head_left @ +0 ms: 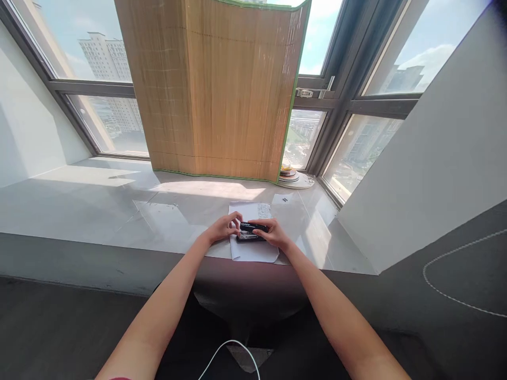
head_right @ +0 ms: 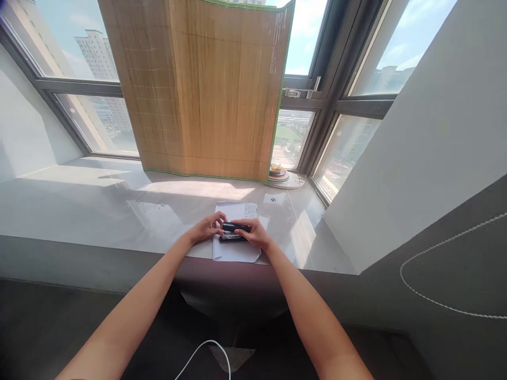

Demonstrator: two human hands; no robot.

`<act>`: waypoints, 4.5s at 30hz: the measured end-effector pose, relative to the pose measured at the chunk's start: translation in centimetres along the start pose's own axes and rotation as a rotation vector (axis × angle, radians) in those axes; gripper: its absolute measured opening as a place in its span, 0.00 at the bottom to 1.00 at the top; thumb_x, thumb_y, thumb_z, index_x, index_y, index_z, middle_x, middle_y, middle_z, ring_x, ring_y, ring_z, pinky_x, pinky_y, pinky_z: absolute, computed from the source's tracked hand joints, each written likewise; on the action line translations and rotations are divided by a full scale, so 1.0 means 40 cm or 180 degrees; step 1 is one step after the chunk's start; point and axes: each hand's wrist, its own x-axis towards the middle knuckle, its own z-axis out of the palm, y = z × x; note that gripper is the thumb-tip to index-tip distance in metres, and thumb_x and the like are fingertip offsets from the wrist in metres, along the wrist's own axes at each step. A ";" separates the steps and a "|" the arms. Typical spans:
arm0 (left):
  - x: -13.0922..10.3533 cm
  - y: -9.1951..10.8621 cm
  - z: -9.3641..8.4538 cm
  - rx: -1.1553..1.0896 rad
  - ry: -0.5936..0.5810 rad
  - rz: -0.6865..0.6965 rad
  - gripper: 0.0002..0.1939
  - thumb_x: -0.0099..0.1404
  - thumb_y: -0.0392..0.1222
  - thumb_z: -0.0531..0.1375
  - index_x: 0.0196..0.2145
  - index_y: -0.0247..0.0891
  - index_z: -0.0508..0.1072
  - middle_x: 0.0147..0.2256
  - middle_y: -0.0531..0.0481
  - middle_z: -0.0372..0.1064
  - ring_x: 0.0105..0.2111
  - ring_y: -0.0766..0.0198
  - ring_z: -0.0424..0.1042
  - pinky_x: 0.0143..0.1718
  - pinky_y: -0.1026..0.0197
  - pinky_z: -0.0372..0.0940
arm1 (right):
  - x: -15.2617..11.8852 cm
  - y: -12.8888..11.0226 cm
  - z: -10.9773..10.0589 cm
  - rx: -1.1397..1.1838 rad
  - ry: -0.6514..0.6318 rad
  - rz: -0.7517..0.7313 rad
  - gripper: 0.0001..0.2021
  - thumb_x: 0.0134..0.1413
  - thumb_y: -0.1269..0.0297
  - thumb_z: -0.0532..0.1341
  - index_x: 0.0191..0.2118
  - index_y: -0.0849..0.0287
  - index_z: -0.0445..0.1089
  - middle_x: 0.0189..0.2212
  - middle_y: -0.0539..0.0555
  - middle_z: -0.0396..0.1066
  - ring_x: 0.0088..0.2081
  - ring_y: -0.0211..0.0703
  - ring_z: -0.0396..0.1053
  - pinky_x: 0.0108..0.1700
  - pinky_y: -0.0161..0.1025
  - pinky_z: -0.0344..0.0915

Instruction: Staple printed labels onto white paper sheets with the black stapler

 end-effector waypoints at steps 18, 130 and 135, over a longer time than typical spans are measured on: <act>-0.011 0.032 -0.001 0.1114 -0.0038 0.0582 0.11 0.69 0.50 0.65 0.43 0.41 0.76 0.45 0.45 0.74 0.45 0.56 0.73 0.51 0.53 0.67 | -0.148 0.001 -0.185 -0.0777 0.1301 0.0301 0.17 0.62 0.53 0.68 0.53 0.53 0.82 0.52 0.56 0.81 0.53 0.58 0.80 0.59 0.57 0.75; -0.012 0.089 0.059 0.1278 -0.0478 0.0549 0.31 0.75 0.51 0.56 0.72 0.43 0.57 0.70 0.39 0.60 0.68 0.46 0.62 0.68 0.43 0.58 | -0.067 -0.064 -0.060 -0.2643 0.2536 0.0942 0.22 0.65 0.60 0.59 0.62 0.59 0.72 0.53 0.64 0.78 0.52 0.59 0.75 0.56 0.52 0.70; -0.014 0.076 0.055 0.1247 0.0084 0.0829 0.15 0.74 0.42 0.54 0.57 0.41 0.67 0.58 0.41 0.70 0.59 0.52 0.69 0.61 0.48 0.63 | 0.046 -0.069 0.023 -0.2112 0.1943 0.0994 0.18 0.62 0.67 0.61 0.57 0.55 0.71 0.50 0.58 0.78 0.51 0.54 0.75 0.54 0.48 0.70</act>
